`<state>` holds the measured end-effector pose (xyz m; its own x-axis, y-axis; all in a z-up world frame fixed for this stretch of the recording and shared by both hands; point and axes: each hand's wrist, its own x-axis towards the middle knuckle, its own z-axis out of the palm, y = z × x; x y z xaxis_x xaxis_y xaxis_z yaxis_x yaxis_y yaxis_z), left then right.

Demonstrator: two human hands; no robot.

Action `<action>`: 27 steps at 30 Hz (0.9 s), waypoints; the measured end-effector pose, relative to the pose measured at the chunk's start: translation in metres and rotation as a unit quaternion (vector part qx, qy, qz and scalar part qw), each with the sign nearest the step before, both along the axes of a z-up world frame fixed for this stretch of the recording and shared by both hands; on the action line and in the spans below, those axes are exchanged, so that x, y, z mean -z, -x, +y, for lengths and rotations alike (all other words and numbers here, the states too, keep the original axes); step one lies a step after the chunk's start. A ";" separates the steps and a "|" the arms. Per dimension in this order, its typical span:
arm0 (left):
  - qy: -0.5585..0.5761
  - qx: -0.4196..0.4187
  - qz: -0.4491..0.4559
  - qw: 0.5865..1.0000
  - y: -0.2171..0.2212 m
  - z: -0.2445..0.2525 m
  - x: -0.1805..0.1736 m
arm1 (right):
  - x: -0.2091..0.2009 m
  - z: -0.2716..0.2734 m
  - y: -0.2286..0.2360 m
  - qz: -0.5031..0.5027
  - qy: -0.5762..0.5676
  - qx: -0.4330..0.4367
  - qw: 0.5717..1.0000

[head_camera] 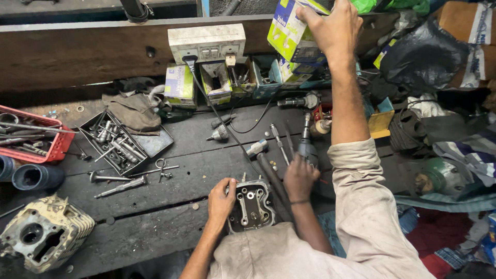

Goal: The person works on a small engine cylinder head at a cluttered workbench. They insert and adjust small metal pins or valves, use a hammer and punch to tap components into place, and occasionally wipe the part with a cloth. The person also briefly walks to another workbench to retrieve a tool before returning to continue the repair.

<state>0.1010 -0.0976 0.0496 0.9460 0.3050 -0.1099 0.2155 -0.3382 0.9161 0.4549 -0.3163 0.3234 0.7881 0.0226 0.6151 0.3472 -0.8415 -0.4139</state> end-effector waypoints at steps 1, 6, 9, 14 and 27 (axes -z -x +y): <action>-0.002 0.001 -0.002 1.000 0.000 0.000 0.001 | -0.001 -0.001 0.000 -0.002 0.001 -0.006 1.000; -0.009 0.000 -0.014 1.000 0.001 0.000 0.005 | -0.003 -0.004 0.003 0.018 0.009 0.002 1.000; 0.002 0.005 -0.007 1.000 0.000 0.001 0.004 | -0.006 -0.007 0.006 -0.005 0.015 -0.009 1.000; 0.001 0.001 0.000 1.000 0.001 0.000 0.003 | -0.008 -0.010 0.012 -0.002 0.020 -0.003 1.000; -0.007 -0.005 -0.009 1.000 0.001 -0.001 0.002 | 0.006 -0.038 0.057 -0.049 -0.043 -0.044 0.997</action>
<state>0.1001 -0.0983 0.0478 0.9449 0.3154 -0.0880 0.2018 -0.3495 0.9150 0.3978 -0.3544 0.3176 0.7213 0.0333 0.6918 0.4608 -0.7687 -0.4436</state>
